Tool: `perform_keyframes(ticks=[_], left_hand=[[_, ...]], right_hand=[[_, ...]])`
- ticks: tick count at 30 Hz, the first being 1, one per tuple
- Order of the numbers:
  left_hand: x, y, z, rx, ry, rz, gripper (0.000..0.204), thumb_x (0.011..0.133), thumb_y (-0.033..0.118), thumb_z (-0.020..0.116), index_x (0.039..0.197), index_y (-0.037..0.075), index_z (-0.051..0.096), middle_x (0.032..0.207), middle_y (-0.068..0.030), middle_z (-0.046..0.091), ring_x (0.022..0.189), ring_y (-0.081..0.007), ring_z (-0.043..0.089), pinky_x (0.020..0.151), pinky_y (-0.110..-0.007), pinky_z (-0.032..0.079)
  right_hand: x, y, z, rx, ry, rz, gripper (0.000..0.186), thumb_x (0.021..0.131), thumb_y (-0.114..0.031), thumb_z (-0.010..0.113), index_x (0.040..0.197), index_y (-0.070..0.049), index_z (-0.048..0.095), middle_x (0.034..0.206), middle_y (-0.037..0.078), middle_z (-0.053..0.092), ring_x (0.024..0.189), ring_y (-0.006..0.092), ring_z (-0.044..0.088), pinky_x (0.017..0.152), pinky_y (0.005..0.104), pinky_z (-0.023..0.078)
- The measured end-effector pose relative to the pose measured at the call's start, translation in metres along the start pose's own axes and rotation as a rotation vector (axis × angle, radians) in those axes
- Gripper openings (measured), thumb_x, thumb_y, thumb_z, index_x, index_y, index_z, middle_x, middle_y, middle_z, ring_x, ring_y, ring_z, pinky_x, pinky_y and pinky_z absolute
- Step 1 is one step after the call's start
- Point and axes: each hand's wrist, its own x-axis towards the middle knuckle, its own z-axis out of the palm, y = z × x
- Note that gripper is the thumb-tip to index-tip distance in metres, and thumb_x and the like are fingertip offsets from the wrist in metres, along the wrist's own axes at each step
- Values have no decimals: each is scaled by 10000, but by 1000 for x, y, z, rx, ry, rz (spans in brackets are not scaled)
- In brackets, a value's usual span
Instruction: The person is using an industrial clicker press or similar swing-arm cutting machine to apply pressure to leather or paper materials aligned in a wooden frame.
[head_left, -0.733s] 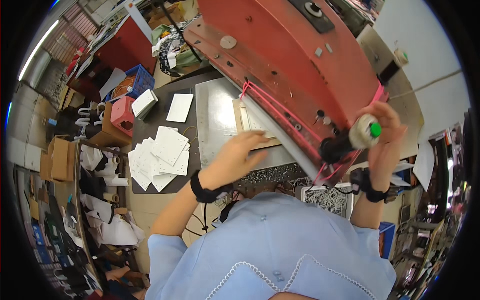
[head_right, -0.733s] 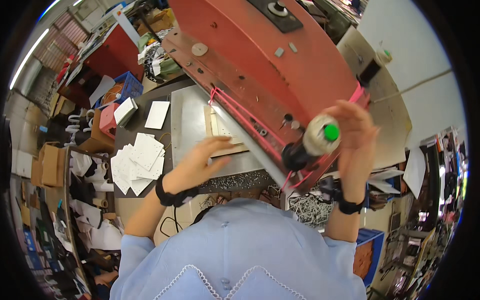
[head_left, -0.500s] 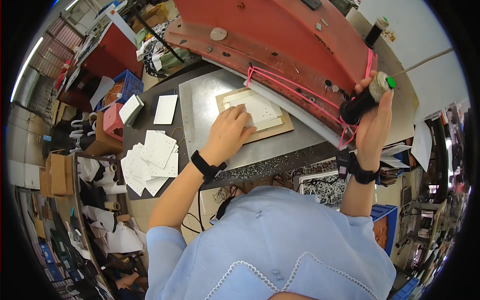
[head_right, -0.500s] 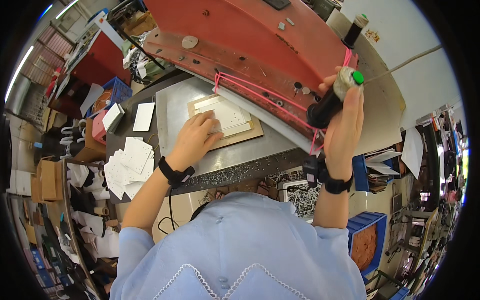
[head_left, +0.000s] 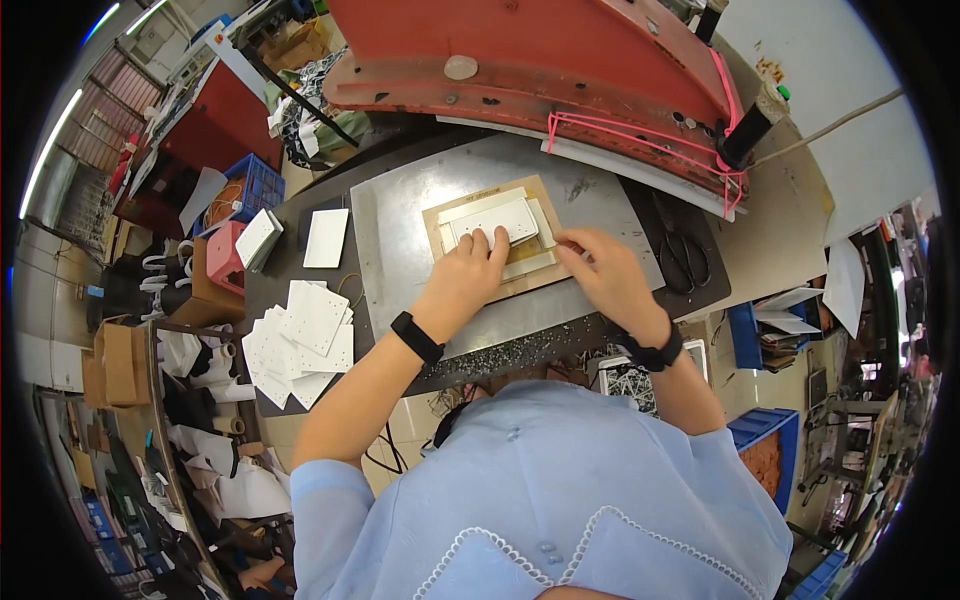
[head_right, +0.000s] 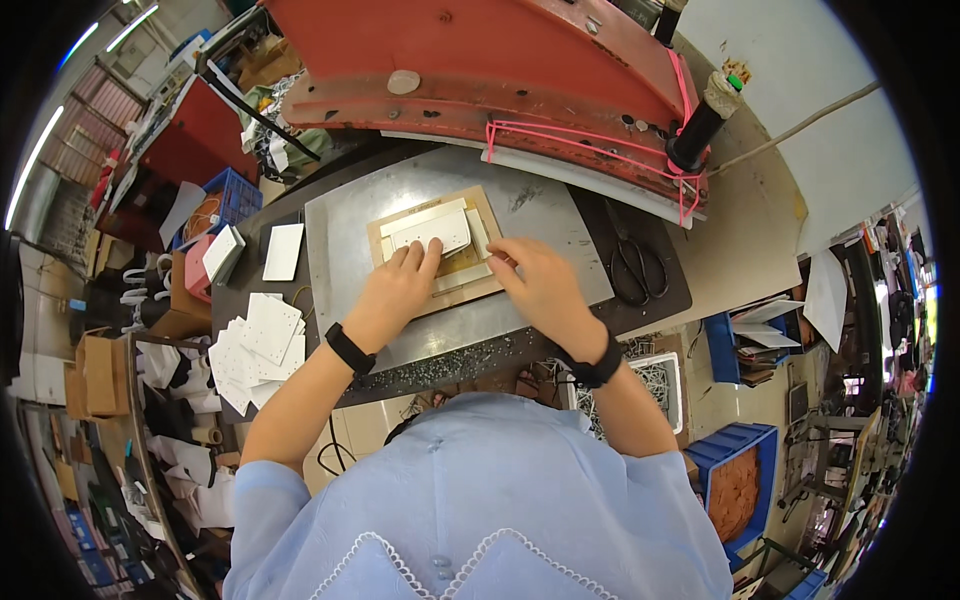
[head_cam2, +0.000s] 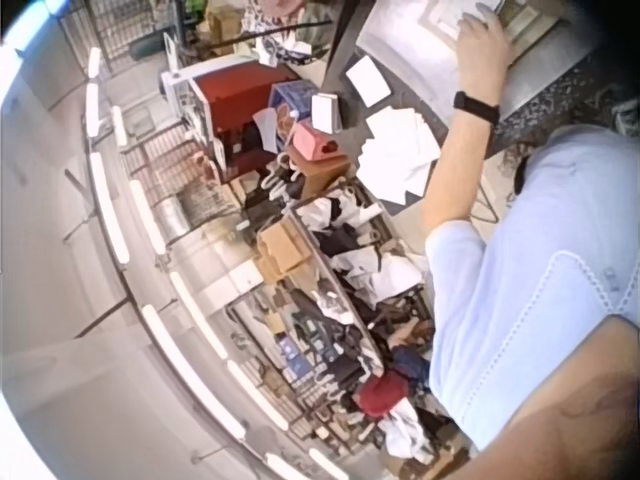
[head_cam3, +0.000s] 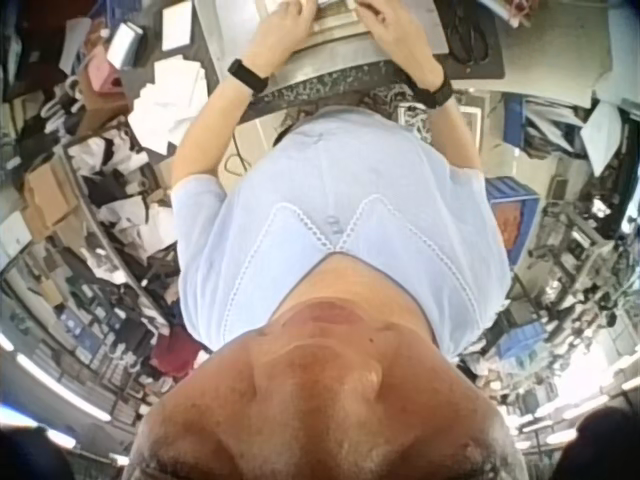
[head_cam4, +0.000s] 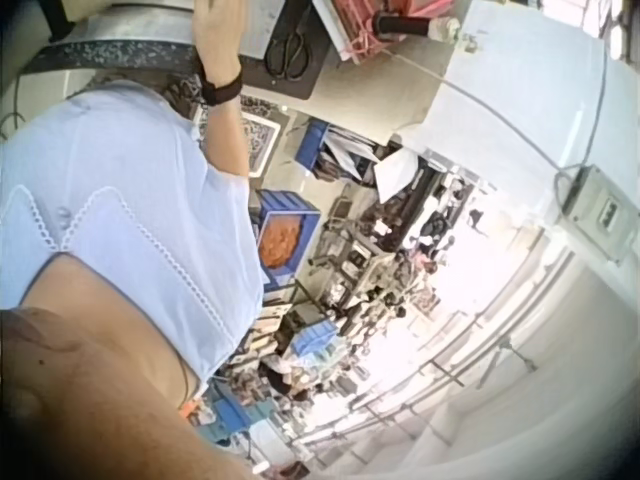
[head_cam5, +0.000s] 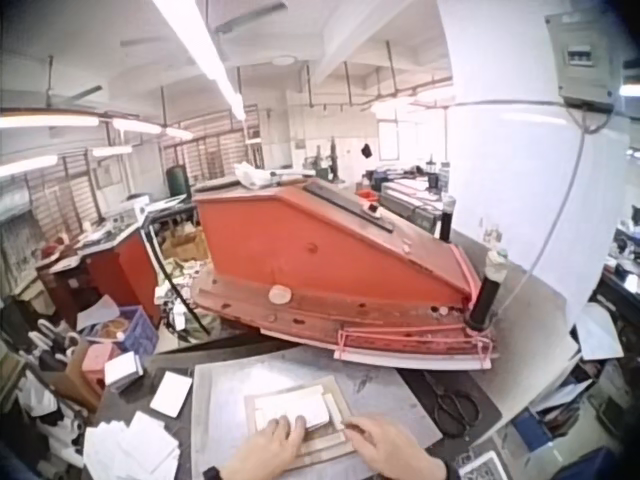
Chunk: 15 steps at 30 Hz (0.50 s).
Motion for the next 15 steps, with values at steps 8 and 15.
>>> perform_keyframes(ticks=[8, 15], left_hand=[[-5, -14, -6, -313, 195, -42, 408, 840, 53, 622, 1247, 63, 588, 1089, -118, 687, 929, -261, 676, 746, -348, 570], [-25, -30, -57, -832, 332, -528, 215, 933, 86, 606, 1135, 53, 670, 976, -136, 708, 808, -222, 694, 648, -307, 540]], right_hand=[[26, -8, 41, 559, -20, 225, 327, 989, -243, 585, 1211, -2, 594, 837, 94, 683, 729, 163, 641, 691, 294, 508], [31, -22, 47, 845, -11, 136, 237, 980, -117, 597, 1176, 15, 593, 853, 64, 676, 738, 94, 617, 668, 225, 497]])
